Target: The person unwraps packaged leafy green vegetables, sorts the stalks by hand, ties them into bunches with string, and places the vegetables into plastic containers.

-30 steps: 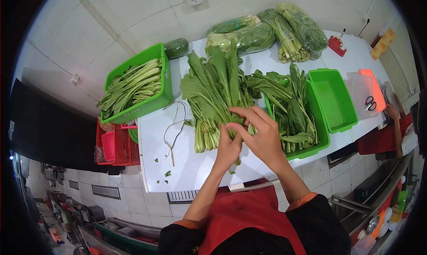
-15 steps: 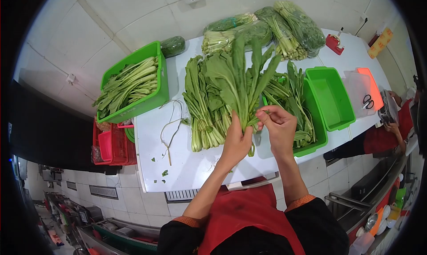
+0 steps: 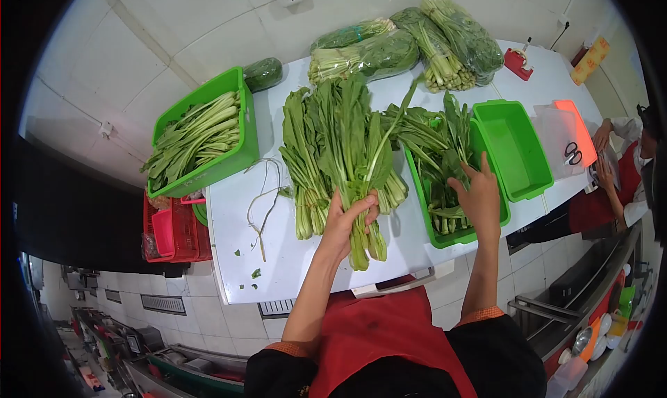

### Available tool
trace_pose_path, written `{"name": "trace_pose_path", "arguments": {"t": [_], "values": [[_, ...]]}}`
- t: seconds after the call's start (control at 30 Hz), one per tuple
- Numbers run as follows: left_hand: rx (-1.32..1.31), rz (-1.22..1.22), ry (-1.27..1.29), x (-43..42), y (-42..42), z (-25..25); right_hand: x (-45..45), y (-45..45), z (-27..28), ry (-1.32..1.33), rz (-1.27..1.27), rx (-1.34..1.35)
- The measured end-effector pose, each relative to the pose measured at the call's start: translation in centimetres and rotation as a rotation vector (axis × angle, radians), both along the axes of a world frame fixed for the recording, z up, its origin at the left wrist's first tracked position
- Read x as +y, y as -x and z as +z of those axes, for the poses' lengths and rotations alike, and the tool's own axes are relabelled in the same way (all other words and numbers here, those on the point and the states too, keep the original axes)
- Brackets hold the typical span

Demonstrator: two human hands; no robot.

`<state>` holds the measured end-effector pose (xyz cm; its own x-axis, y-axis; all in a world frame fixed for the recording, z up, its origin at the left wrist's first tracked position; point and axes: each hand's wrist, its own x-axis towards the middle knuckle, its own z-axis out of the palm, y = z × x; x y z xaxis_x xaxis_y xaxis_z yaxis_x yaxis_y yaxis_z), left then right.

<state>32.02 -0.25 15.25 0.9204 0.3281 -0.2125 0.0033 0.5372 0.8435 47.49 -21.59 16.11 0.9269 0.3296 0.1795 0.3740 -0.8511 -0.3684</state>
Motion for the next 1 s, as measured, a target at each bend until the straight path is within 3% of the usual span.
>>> {"name": "trace_pose_path", "arguments": {"t": [0.03,0.1,0.13,0.2,0.27,0.4,0.57,0.63,0.73,0.83,0.9,1.0], "values": [[0.004,0.004,-0.003,0.2,0.1,-0.5,0.4,0.4,0.1,-0.003,0.004,0.004],[-0.137,0.031,0.276,0.5,0.4,-1.2,1.1,1.4,0.0,-0.096,0.045,-0.306],[-0.208,-0.085,0.449,1.2,0.5,-1.7,1.5,2.3,0.4,-0.096,0.044,-0.296],[-0.232,-0.07,0.503,1.5,0.4,-2.1,2.8,4.3,1.8,-0.628,0.336,0.512],[-0.287,-0.054,0.574,1.9,0.4,-2.5,3.9,6.9,1.6,-0.65,0.565,0.666],[-0.189,0.108,0.558,1.5,0.7,-0.5,6.3,9.6,1.8,-0.791,0.504,0.502],[-0.271,0.074,0.385,1.7,0.9,-2.0,7.4,10.0,1.0,-0.701,0.502,0.355],[-0.268,0.045,0.431,1.2,1.1,-0.7,7.6,10.1,0.5,-0.67,0.512,0.323],[-0.158,0.163,0.402,1.0,0.8,-0.4,7.8,10.1,0.3,-0.704,0.489,0.21],[-0.205,0.158,0.454,1.7,1.1,-1.4,7.6,10.1,-0.1,-0.909,0.413,0.261],[-0.33,0.126,0.687,2.4,0.9,-2.4,7.3,10.0,-0.4,-1.317,0.413,0.578],[-0.396,0.134,0.752,2.7,0.7,-3.0,5.7,8.8,0.7,-1.412,0.389,0.568]]}}
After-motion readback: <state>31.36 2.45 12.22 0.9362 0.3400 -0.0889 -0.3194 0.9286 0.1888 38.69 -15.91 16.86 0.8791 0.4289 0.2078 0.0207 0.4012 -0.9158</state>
